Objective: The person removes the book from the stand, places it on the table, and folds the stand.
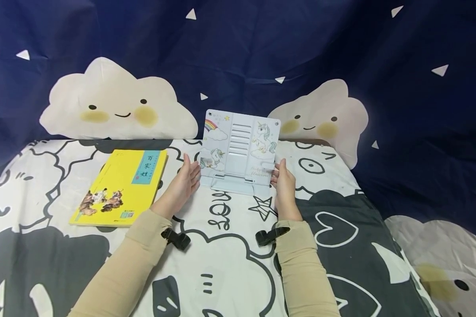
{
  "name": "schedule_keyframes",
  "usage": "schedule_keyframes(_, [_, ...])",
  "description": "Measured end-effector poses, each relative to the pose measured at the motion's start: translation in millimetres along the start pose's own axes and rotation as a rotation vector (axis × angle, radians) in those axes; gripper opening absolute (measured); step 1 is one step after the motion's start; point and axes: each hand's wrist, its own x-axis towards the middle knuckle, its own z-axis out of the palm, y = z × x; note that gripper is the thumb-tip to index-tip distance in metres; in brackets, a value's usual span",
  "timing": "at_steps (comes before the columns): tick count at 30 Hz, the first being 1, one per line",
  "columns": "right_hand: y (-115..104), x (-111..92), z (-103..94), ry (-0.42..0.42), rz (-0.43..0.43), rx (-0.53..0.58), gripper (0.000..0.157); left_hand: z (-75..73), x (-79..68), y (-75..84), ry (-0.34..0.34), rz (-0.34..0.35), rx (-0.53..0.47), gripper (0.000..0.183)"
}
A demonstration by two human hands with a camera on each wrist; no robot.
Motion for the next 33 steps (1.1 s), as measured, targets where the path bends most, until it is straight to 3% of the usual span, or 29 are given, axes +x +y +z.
schedule_keyframes(7, [0, 1, 0.4, 0.049, 0.014, -0.013, 0.047, -1.9, 0.2, -0.1, -0.007, 0.007, 0.005, 0.09])
schedule_keyframes(18, [3, 1, -1.9, 0.09, -0.002, -0.046, 0.045, 0.1, 1.4, -1.0, 0.012, 0.011, 0.008, 0.086])
schedule_keyframes(22, [2, 2, -3.2, 0.095, 0.011, -0.038, 0.047, 9.5, -1.8, -0.2, 0.022, 0.04, 0.058, 0.087])
schedule_keyframes(28, [-1, 3, -6.3, 0.072, 0.057, -0.07, 0.062, 26.4, -10.6, 0.4, 0.06, 0.049, 0.147, 0.092])
schedule_keyframes(33, [-4, 2, -8.0, 0.025, 0.083, -0.075, 0.049, 46.5, -18.7, 2.0, 0.07, 0.053, 0.206, 0.092])
